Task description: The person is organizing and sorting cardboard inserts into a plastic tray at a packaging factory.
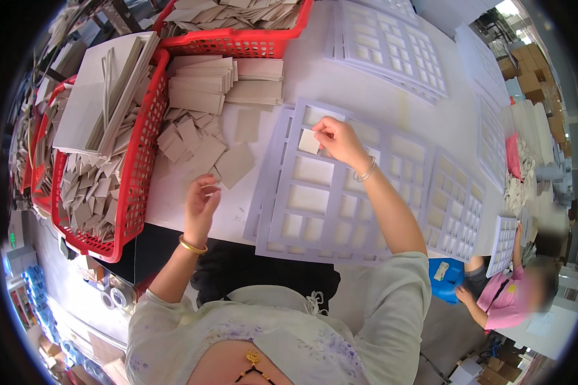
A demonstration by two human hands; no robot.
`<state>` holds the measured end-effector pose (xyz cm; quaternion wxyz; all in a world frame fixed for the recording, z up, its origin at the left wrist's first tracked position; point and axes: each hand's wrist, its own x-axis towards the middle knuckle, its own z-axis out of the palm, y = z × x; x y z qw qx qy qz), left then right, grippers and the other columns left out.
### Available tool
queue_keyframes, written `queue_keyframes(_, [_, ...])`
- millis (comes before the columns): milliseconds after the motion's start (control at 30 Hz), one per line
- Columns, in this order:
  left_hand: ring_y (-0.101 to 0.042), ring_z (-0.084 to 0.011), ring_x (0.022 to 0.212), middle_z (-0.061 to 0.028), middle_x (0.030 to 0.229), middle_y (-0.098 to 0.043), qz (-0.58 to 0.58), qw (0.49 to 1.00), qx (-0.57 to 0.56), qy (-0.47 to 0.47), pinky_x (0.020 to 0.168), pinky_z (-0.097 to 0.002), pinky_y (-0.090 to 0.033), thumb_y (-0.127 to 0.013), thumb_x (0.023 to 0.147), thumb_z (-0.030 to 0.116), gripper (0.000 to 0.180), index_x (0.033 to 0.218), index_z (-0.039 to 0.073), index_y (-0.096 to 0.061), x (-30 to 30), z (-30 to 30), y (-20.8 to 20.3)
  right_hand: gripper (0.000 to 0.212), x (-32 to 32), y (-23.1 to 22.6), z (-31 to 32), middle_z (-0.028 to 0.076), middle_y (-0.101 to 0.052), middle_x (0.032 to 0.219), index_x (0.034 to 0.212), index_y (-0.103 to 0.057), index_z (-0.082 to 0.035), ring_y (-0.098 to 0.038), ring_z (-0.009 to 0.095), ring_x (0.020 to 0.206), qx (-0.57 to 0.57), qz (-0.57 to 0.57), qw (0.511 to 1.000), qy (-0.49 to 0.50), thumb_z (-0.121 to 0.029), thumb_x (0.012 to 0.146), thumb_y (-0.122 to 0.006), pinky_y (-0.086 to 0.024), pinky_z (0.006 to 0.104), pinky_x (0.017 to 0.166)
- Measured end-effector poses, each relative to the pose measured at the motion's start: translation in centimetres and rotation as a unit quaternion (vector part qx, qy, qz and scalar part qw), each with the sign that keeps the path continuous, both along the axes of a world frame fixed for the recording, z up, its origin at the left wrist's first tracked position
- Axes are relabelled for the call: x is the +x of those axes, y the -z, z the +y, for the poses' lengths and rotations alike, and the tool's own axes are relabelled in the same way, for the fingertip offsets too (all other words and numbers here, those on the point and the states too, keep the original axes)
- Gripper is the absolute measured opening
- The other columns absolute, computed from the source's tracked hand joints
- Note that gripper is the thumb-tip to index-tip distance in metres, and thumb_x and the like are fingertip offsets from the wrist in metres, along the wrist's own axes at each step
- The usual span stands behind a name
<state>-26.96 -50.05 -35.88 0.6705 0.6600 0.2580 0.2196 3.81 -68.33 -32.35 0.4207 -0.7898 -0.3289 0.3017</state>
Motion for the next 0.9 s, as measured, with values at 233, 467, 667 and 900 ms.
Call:
queue_keyframes(233, [-0.055, -0.012, 0.087, -0.0074, 0.122, -0.049, 0.014, 0.998, 0.032, -0.058, 0.074, -0.0243, -0.045, -0.059, 0.085, 0.0, 0.028, 0.111, 0.004, -0.05, -3.3, 2.3, 0.4, 0.014, -1.6, 0.2, 1.2, 0.004, -0.054, 0.085, 0.093, -0.059, -0.005, -0.058, 0.019, 0.067, -0.014, -0.278, 0.96, -0.032, -0.005, 0.079, -0.065, -0.048, 0.0305, 0.061])
queue_keyframes(467, [-0.056, -0.0125, 0.084, -0.0096, 0.122, -0.05, 0.005, 0.995, 0.095, -0.037, 0.072, -0.0249, -0.046, -0.061, 0.081, -0.003, 0.029, 0.108, 0.004, -0.053, -2.3, 2.3, -1.0, 0.005, -2.4, -0.3, 1.3, 0.003, -0.054, 0.085, 0.073, -0.064, -0.011, -0.055, 0.023, 0.085, -0.081, -0.483, 0.866, -0.097, -0.009, 0.071, -0.068, -0.045, 0.0379, 0.068])
queue_keyframes(667, [-0.058, -0.0149, 0.083, -0.0103, 0.112, -0.056, -0.025, 0.978, 0.207, 0.013, 0.071, -0.0263, -0.045, -0.063, 0.077, -0.004, 0.024, 0.099, 0.004, -0.058, 2.1, 3.6, -3.7, 0.004, -0.9, -0.9, 2.2, 0.004, -0.056, 0.083, 0.076, -0.067, -0.014, -0.056, 0.023, 0.081, -0.064, -0.472, 0.874, -0.101, -0.012, 0.073, -0.067, -0.042, 0.0377, 0.069])
queue_keyframes(900, [-0.058, -0.0185, 0.084, -0.0079, 0.1, -0.06, -0.063, 0.957, 0.284, -0.009, 0.069, -0.0297, -0.045, -0.062, 0.075, -0.004, 0.024, 0.097, 0.003, -0.058, 7.8, 8.6, -6.4, 0.006, 0.9, -4.7, 11.0, 0.002, -0.06, 0.077, 0.083, -0.067, -0.014, -0.059, 0.02, 0.073, 0.032, -0.371, 0.928, -0.029, -0.014, 0.077, -0.066, -0.043, 0.0374, 0.07])
